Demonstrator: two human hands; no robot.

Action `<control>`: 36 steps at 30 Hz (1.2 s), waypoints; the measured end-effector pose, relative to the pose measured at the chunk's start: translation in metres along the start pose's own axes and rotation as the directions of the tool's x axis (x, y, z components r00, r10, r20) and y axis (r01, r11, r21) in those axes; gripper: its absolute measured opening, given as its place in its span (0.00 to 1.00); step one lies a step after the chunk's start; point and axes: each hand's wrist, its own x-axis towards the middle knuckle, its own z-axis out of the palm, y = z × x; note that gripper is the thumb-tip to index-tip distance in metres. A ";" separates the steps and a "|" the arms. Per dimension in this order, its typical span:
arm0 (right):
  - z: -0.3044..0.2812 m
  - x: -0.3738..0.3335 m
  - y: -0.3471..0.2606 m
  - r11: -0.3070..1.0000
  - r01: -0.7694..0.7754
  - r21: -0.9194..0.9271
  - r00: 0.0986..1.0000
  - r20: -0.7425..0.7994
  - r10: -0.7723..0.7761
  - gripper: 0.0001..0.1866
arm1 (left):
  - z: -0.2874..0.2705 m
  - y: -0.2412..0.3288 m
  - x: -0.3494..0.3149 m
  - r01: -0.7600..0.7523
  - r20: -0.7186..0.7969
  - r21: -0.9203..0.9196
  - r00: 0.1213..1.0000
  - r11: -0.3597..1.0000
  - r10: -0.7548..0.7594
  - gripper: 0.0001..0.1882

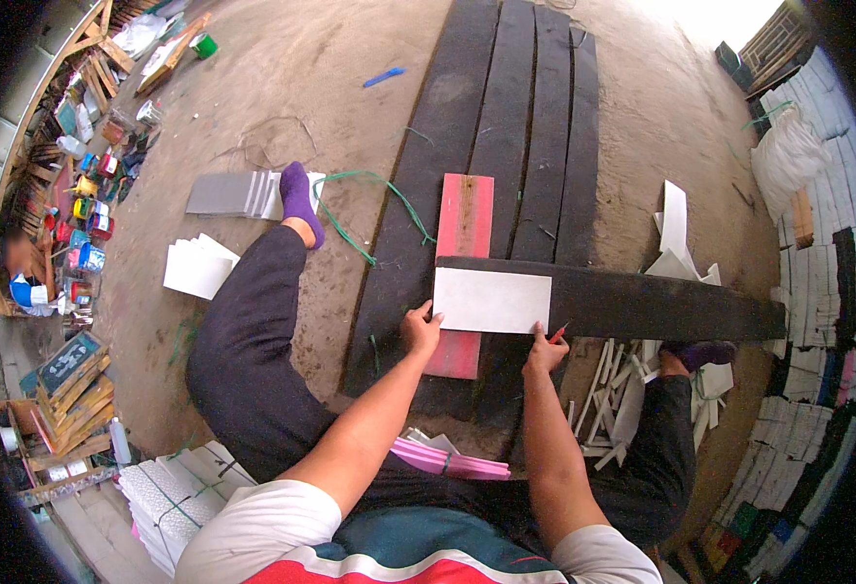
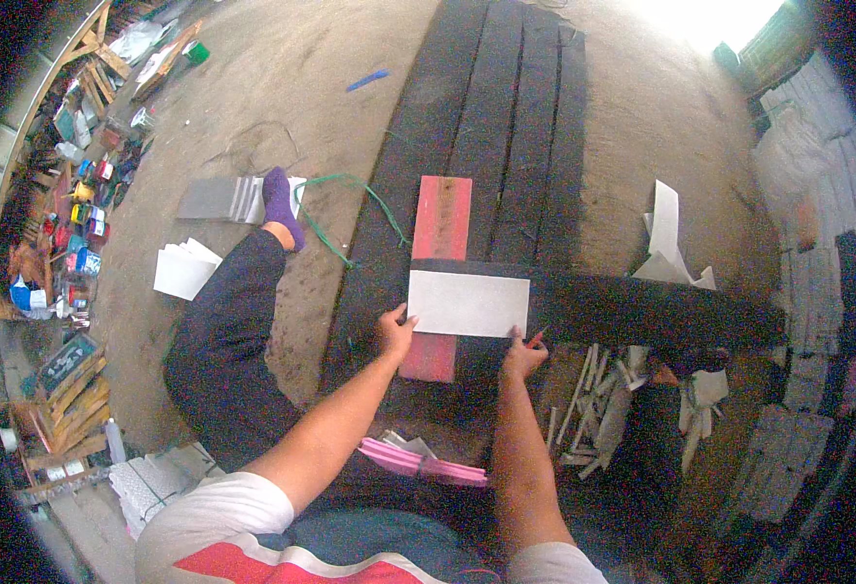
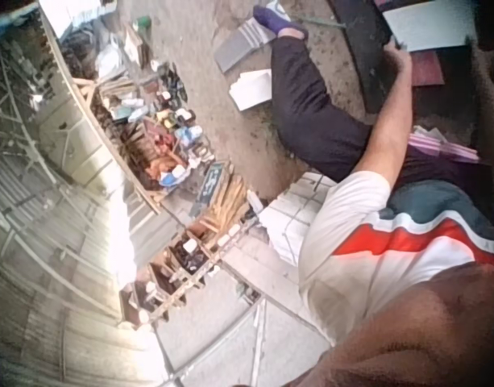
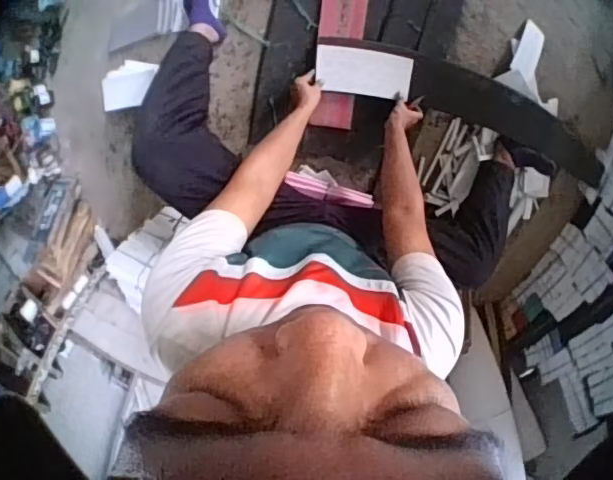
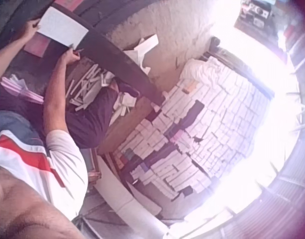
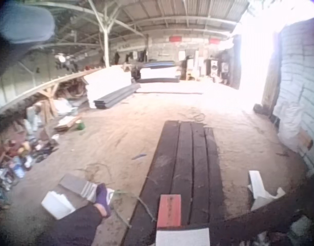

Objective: The person sits on the floor and uses a red utility knife to cut white rectangular plates along a black strip. They repeatedly position each plate, score it, and set it aside, handling the plates one at a time.

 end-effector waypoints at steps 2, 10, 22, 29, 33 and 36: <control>0.003 0.027 0.024 0.999 -0.048 -0.004 0.998 -0.035 0.048 0.33 | 0.008 0.002 0.004 0.007 0.042 -0.051 0.999 0.999 -0.005 0.25; -0.004 0.017 0.000 0.935 -0.310 0.169 0.928 0.265 0.260 0.23 | 0.004 0.003 0.002 -0.028 -0.058 0.087 0.998 0.996 0.033 0.26; 0.036 -0.031 0.020 0.962 -0.137 0.235 0.952 0.299 0.063 0.23 | -0.053 -0.046 0.025 0.089 0.018 -0.372 0.996 0.924 -0.089 0.27; 0.043 -0.069 0.040 0.990 -0.119 0.079 0.935 0.345 0.085 0.25 | -0.094 -0.061 0.009 0.279 0.097 -0.524 0.958 0.804 -0.269 0.26; 0.037 -0.126 -0.015 0.959 -0.090 -0.269 0.926 0.332 0.180 0.33 | -0.125 -0.074 0.009 0.306 0.065 -0.481 0.947 0.822 -0.315 0.26; 0.016 -0.139 -0.053 0.902 -0.010 -0.432 0.931 0.326 0.167 0.35 | -0.121 -0.081 0.011 0.286 0.050 -0.502 0.952 0.817 -0.302 0.26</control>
